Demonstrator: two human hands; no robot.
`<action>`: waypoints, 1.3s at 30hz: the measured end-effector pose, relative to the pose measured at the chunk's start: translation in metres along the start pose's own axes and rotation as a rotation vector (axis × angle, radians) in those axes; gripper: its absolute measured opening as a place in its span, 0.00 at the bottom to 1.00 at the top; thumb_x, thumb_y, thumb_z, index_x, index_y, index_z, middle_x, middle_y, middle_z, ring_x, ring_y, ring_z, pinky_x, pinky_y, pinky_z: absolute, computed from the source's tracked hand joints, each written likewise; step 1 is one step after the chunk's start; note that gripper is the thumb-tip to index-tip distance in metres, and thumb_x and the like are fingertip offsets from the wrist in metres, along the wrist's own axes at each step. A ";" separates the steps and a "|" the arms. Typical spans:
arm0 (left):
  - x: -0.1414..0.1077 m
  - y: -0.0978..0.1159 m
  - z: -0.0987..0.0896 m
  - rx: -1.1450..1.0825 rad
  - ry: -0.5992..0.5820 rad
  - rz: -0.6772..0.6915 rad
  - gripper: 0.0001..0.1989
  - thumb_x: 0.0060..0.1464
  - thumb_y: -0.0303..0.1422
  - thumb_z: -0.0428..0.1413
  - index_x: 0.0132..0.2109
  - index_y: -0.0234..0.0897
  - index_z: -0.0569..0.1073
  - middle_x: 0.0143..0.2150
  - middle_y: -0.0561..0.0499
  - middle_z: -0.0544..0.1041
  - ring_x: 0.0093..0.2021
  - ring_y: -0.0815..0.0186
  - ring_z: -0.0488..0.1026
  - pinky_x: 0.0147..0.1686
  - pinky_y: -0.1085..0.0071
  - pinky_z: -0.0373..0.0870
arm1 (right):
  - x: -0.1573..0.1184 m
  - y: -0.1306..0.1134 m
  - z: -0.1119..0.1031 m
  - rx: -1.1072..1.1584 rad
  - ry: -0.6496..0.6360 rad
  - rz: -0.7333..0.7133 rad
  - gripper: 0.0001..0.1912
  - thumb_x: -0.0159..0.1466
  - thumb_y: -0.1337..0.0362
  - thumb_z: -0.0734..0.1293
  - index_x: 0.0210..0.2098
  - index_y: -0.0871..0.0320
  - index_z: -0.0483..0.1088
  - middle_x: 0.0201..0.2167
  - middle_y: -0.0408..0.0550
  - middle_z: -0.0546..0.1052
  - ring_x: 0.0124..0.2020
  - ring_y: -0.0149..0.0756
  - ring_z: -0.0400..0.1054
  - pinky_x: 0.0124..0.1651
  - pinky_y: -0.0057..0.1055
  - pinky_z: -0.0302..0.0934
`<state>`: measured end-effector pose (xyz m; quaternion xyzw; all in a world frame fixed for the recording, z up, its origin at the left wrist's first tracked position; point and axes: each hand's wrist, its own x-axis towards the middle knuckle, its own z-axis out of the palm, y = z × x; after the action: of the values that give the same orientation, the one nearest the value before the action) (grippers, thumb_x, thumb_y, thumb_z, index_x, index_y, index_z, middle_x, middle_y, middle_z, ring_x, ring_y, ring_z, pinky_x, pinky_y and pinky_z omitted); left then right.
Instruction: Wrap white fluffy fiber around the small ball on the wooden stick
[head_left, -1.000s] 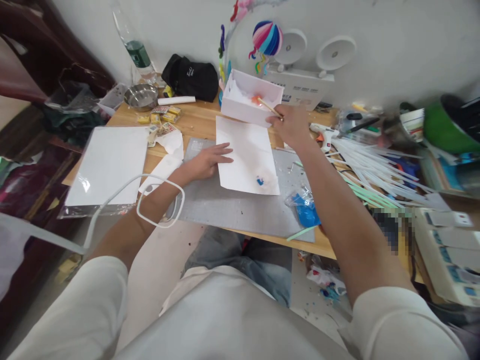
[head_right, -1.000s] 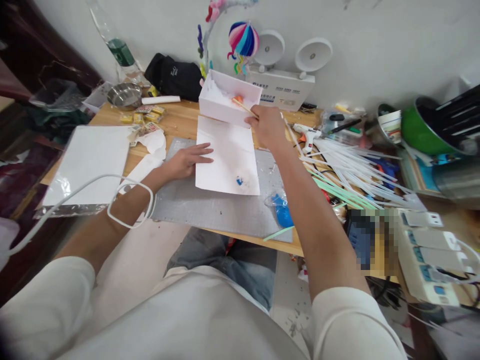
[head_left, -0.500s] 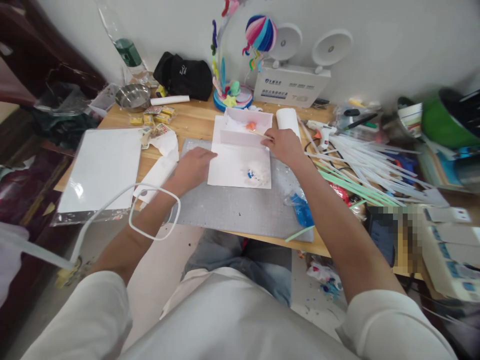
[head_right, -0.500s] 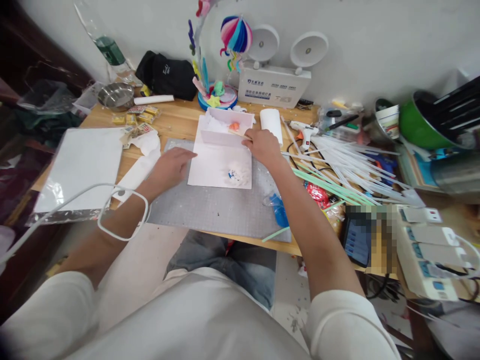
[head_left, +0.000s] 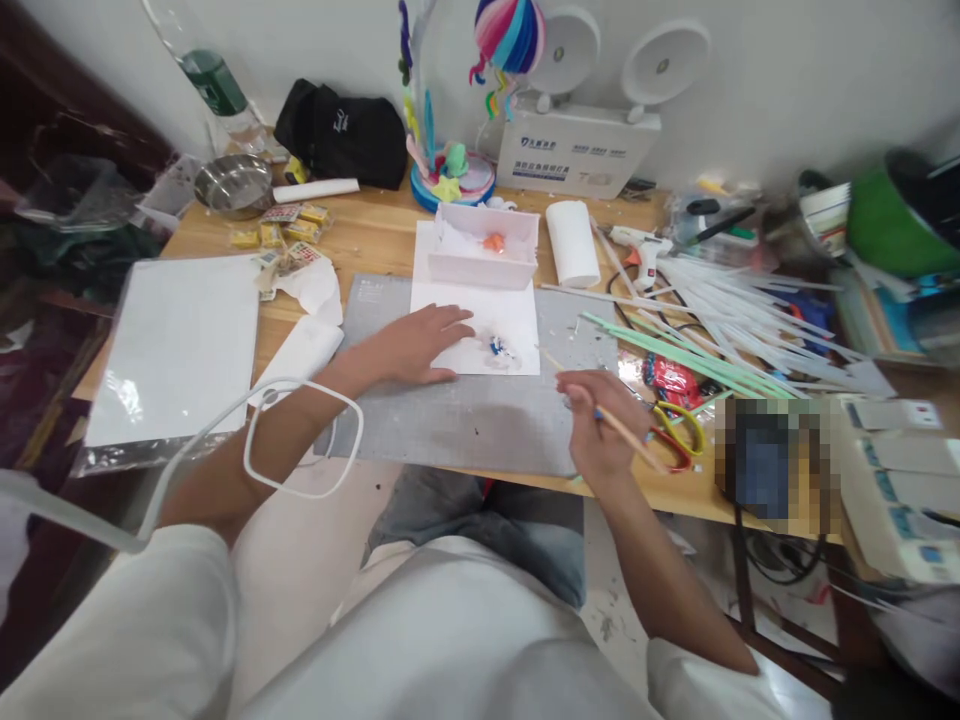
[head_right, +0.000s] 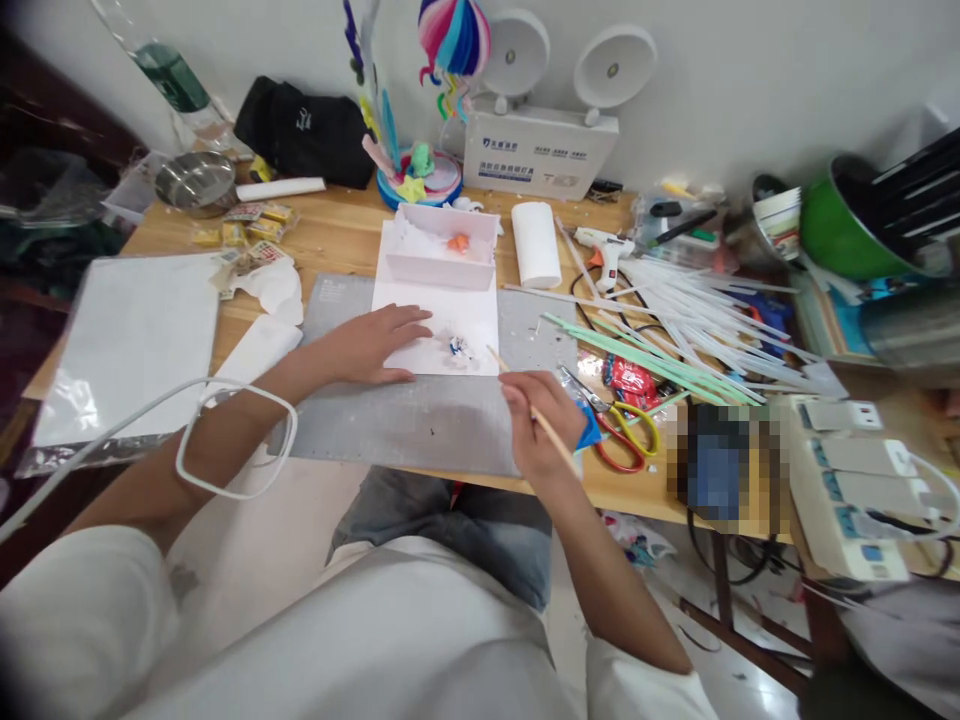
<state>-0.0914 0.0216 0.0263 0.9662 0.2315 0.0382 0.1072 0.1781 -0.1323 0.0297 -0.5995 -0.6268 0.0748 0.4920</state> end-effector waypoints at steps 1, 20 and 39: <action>-0.008 0.001 -0.003 0.048 -0.044 0.006 0.26 0.63 0.43 0.59 0.63 0.33 0.70 0.70 0.34 0.66 0.69 0.47 0.64 0.65 0.51 0.65 | -0.008 0.002 0.001 -0.004 -0.027 -0.019 0.12 0.71 0.57 0.64 0.41 0.52 0.79 0.35 0.47 0.83 0.37 0.35 0.77 0.41 0.34 0.70; -0.036 0.041 0.008 0.385 -0.060 -0.050 0.22 0.64 0.17 0.46 0.62 0.26 0.70 0.61 0.29 0.74 0.61 0.51 0.75 0.52 0.58 0.79 | -0.003 0.028 0.034 -0.082 -0.252 0.068 0.19 0.73 0.59 0.55 0.59 0.57 0.65 0.65 0.65 0.70 0.70 0.47 0.63 0.66 0.52 0.64; 0.034 0.155 0.010 0.432 -0.225 -0.313 0.28 0.62 0.13 0.40 0.66 0.16 0.67 0.58 0.19 0.72 0.47 0.47 0.83 0.34 0.63 0.79 | 0.059 0.067 0.037 -0.189 -0.296 -0.060 0.25 0.68 0.65 0.57 0.64 0.55 0.59 0.73 0.60 0.58 0.74 0.50 0.54 0.69 0.56 0.60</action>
<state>0.0085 -0.0997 0.0522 0.9173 0.3673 -0.1365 -0.0714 0.2098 -0.0475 -0.0040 -0.6065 -0.7144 0.0882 0.3376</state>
